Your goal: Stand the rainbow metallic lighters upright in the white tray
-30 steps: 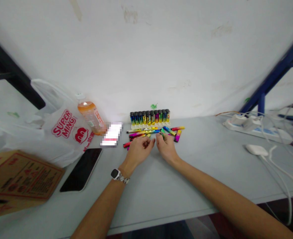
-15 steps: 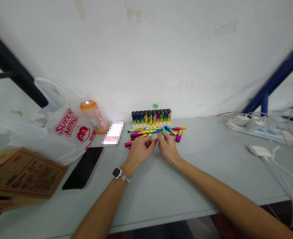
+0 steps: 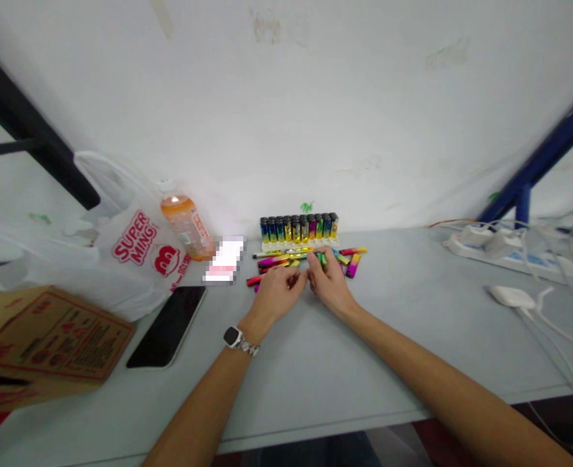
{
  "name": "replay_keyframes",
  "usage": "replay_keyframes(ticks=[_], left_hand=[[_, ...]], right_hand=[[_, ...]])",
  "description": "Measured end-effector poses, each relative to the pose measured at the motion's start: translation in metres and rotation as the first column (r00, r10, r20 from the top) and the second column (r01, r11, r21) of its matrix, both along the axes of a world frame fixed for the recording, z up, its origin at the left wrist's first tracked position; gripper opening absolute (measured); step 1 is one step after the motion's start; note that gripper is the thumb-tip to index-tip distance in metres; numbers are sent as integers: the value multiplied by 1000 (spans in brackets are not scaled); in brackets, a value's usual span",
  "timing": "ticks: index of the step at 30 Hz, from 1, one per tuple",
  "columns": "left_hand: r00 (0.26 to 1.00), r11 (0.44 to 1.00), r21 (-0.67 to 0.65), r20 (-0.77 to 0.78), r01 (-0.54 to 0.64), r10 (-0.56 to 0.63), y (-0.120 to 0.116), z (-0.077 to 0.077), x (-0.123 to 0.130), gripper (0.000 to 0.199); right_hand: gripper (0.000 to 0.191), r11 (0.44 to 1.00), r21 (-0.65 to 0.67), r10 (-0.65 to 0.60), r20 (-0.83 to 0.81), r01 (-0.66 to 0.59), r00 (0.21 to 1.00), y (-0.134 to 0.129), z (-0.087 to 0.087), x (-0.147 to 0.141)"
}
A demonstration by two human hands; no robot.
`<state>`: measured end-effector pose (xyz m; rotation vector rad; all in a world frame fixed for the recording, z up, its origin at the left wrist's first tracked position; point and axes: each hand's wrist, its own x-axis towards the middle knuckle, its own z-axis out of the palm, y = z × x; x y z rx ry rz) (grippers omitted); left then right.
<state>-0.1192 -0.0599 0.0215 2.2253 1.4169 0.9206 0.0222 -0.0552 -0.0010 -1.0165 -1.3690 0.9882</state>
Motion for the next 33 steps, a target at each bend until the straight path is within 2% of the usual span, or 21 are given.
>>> replay_keyframes(ticks=[2, 3, 7, 8, 11, 14, 17, 22, 33], left_hand=[[1000, 1000, -4, -15, 2, -2, 0, 1, 0, 42], [1000, 1000, -1, -26, -1, 1, 0, 1, 0, 42], [996, 997, 56, -80, -44, 48, 1, -2, -1, 33], [993, 995, 80, -98, -64, 72, 2, -3, -2, 27], [964, 975, 165, -191, -152, 182, 3, -6, -5, 8], [906, 954, 197, -317, -227, 281, 3, -7, -7, 17], [853, 947, 175, -411, -271, 320, 1, -6, -7, 22], [819, 948, 141, -478, -287, 319, 0, -5, -6, 20], [826, 965, 162, -500, -207, 261, 2, -10, -1, 19]], right_hand=[[30, 998, 3, 55, -46, -55, 997, 5, 3, 5], [30, 998, 39, 45, -35, -44, 998, 9, 5, 8], [27, 969, 214, -159, 136, 127, 978, 34, 16, 28], [27, 966, 212, -182, 159, 146, 970, 42, 19, 33], [30, 983, 137, -148, 167, 126, 975, 65, 25, 46], [34, 966, 199, -202, 195, 163, 960, 84, 29, 52], [27, 938, 303, -262, 313, 165, 913, 96, 31, 52], [12, 935, 335, -258, 406, 120, 876, 108, 30, 46], [6, 940, 341, -181, 530, -12, 829, 129, 32, 55]])
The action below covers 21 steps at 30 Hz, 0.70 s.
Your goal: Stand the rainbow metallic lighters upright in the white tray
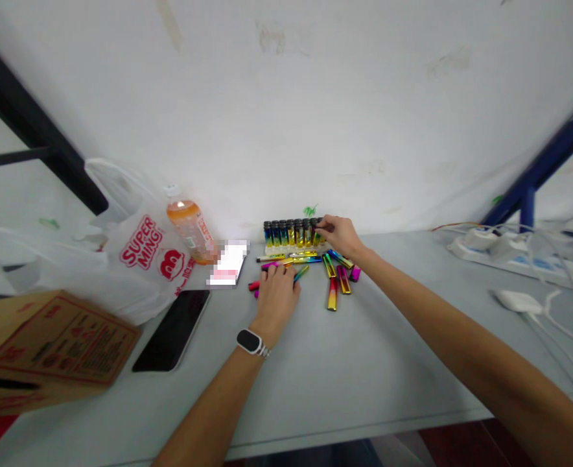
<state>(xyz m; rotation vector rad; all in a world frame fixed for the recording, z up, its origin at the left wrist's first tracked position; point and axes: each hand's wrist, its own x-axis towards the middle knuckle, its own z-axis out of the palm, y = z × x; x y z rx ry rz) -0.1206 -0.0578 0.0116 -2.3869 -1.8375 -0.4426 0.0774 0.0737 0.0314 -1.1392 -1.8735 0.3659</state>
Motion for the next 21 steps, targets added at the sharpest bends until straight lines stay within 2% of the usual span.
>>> replay_keyframes(ticks=[3, 6, 9, 12, 14, 17, 18, 21], left_hand=[[998, 1000, -2, 53, 29, -28, 0, 2, 1, 18], [992, 998, 55, 123, 35, -42, 0, 5, 3, 18], [956, 993, 99, 280, 66, -91, -1, 7, 7, 19], [837, 987, 107, 524, 120, -159, 0, 3, 8, 18], [712, 986, 84, 683, 143, -161, 2, -1, 8, 18], [528, 982, 26, 840, 188, -124, 4, -7, 8, 21], [488, 979, 21, 865, 203, -120, 4, -8, 8, 22], [407, 978, 69, 902, 198, -146, 6, -7, 10, 23]], right_hand=[[12, 997, 66, -42, 78, 37, 996, 2, -2, 0], [22, 984, 143, -130, 149, 109, 980, -1, -5, 1], [31, 975, 154, -187, 201, 158, 962, -13, -6, -1], [43, 976, 133, -189, 133, 172, 973, -35, -7, -10], [41, 987, 49, -152, -68, 155, 986, -53, -9, -22], [53, 981, -191, -35, -359, -36, 933, -78, -13, -40], [50, 971, -217, 5, -397, -99, 918, -85, -14, -45], [41, 952, -244, 49, -472, -184, 880, -97, -17, -50]])
